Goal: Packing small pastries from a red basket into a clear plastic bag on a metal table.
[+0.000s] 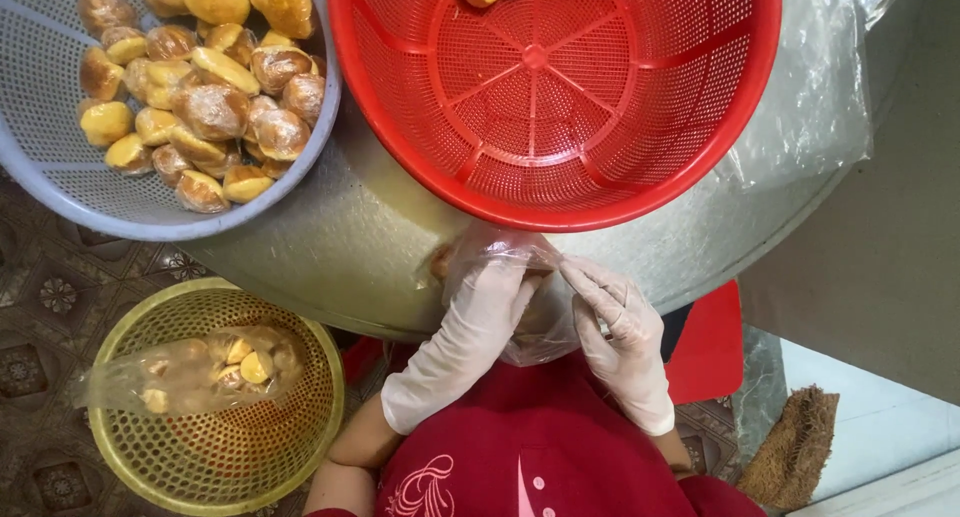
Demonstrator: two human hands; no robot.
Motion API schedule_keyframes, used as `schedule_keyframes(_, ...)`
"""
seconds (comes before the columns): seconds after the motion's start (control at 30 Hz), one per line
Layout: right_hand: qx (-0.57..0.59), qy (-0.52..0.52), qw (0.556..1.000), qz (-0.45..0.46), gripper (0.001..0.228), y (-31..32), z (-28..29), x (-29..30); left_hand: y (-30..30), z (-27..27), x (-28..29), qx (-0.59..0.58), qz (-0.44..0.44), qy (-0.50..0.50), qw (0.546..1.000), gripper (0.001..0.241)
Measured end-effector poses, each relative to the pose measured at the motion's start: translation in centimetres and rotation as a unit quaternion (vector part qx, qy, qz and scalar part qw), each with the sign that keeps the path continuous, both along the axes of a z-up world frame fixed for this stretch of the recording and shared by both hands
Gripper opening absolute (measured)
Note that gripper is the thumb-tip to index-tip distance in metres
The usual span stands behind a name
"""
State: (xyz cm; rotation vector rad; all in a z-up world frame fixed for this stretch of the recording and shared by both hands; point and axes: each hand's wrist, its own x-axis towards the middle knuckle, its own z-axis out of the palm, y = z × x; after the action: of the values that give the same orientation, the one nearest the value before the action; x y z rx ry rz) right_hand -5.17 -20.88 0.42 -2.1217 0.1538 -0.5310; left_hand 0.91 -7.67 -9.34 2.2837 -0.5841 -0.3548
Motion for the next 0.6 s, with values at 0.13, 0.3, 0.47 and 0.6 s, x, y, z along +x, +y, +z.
schedule_keyframes(0.13, 0.004, -0.003, 1.0, 0.004, 0.037, 0.0, 0.3, 0.2, -0.1, -6.7, -0.7, 0.025, -0.011, -0.09, 0.996, 0.044)
schedule_keyframes(0.3, 0.0, -0.014, 1.0, 0.008, 0.037, 0.1, 0.6, 0.5, -0.9, -4.0, 0.5, 0.062, -0.038, -0.207, 0.976, 0.044)
schedule_keyframes(0.47, 0.006, 0.001, 1.0, 0.012, 0.036, -0.1, 0.7, 0.4, -1.0, -4.2, 0.1, 0.046, -0.041, -0.224, 0.973, 0.05)
schedule_keyframes(0.6, 0.012, 0.0, 1.0, 0.018, 0.034, -0.4, 0.4, 0.2, -0.2, -3.2, -1.5, -0.134, 0.059, 0.005, 0.989, 0.046)
